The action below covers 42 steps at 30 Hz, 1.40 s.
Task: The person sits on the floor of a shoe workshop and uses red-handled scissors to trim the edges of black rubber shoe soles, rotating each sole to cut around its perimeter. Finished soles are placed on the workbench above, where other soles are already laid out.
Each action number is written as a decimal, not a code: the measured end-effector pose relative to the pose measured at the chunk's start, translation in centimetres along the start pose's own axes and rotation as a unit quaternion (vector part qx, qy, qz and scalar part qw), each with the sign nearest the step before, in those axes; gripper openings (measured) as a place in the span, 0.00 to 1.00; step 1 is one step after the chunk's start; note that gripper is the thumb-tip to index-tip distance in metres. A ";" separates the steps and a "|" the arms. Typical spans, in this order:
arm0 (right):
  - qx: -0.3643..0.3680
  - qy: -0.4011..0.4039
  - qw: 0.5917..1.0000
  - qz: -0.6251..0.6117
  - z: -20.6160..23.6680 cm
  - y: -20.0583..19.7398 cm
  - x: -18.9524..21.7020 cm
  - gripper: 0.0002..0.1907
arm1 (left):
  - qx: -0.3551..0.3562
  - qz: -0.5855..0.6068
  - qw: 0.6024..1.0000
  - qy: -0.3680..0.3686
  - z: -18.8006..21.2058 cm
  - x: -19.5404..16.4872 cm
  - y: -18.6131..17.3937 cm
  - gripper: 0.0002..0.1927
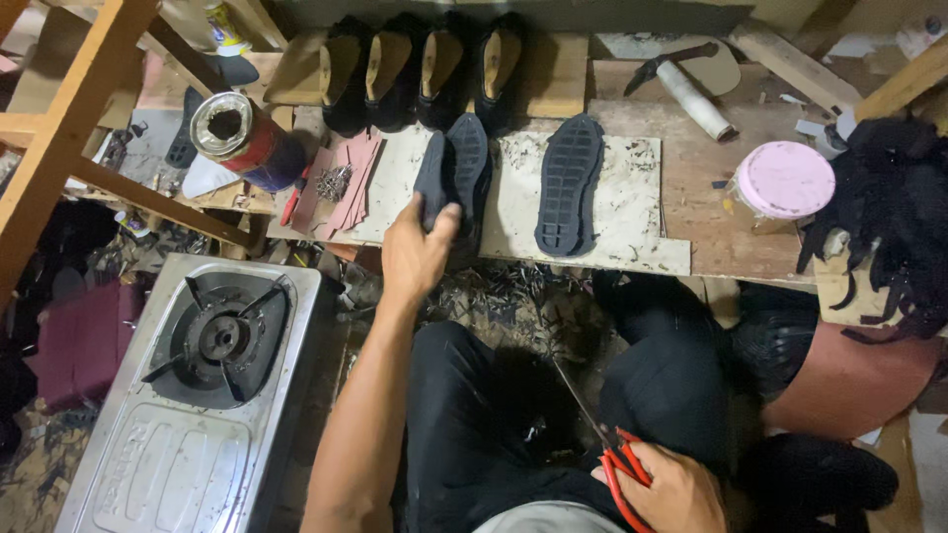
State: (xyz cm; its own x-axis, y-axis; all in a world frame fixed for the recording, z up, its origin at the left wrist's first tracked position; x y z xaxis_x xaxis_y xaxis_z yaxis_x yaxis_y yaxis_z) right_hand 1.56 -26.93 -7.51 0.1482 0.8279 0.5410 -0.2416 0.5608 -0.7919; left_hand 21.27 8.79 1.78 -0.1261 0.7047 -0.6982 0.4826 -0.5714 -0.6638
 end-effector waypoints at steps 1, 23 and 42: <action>0.000 0.000 1.000 -0.001 0.0 0.0 0.0 0.30 | -0.038 0.029 0.998 0.035 0.7 0.1 0.2 0.44; 0.095 0.053 0.993 0.035 -0.5 -0.1 0.9 0.32 | -0.044 -0.121 0.930 0.344 4.3 -4.0 3.7 0.32; 0.046 0.078 0.992 -0.083 -0.2 -0.1 -0.4 0.24 | 0.356 0.653 0.632 -0.219 10.8 -3.3 3.5 0.38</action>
State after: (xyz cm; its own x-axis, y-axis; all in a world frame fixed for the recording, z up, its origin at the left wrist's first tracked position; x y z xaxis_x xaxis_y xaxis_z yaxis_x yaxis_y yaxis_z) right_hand 1.69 -27.31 -7.70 0.3381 0.7208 0.6051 -0.2879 0.6914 -0.6627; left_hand 14.00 -0.13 -1.15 -0.3259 -0.6576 -0.6793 -0.0685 -0.7002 0.7107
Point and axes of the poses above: each hand's wrist, its own z-axis away from the middle knuckle, its own y-axis out of the palm, x = y × z, the point moved 1 cm from there along -z, towards the middle knuckle, and after that the axes turned 7 degrees about -x, right-handed, at the moved point
